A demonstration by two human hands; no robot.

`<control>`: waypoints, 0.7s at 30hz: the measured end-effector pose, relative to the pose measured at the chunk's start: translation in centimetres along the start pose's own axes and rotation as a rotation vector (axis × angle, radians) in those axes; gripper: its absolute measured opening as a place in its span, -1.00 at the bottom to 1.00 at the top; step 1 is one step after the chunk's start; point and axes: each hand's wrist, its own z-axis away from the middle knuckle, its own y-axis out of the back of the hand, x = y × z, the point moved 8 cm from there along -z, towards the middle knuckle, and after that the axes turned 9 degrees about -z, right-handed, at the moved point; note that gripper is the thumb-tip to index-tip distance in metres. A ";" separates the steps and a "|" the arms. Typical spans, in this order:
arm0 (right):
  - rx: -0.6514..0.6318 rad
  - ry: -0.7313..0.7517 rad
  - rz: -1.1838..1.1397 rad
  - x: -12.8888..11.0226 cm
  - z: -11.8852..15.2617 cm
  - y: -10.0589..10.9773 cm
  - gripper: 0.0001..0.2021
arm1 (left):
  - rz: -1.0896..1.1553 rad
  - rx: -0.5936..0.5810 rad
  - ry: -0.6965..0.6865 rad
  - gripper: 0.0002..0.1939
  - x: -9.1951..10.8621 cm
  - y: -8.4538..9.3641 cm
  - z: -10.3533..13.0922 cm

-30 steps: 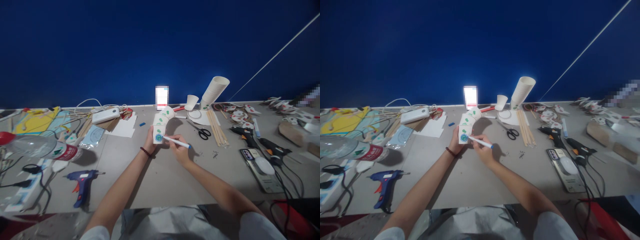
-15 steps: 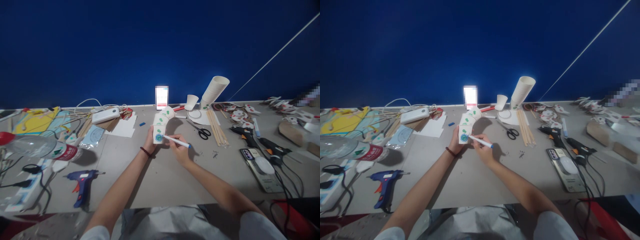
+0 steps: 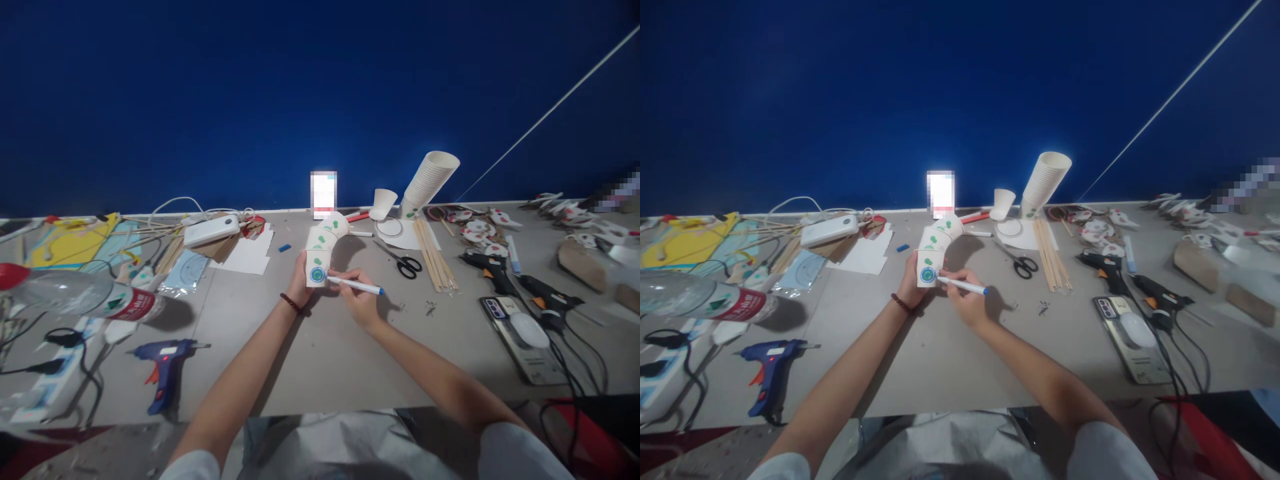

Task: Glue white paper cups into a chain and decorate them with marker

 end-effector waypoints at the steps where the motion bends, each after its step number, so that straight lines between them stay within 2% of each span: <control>1: 0.004 0.005 0.001 0.0 0.0 0.1 -0.65 | 0.002 0.003 -0.004 -0.45 0.0 0.0 0.0; 12: 0.078 0.036 0.135 -0.4 -0.2 0.5 -0.61 | 0.031 -0.033 -0.014 -0.51 -0.5 0.5 -0.5; 21: 0.032 0.032 0.121 -0.3 -0.2 0.3 -0.63 | 0.009 -0.008 -0.037 -0.48 -0.2 0.4 -0.3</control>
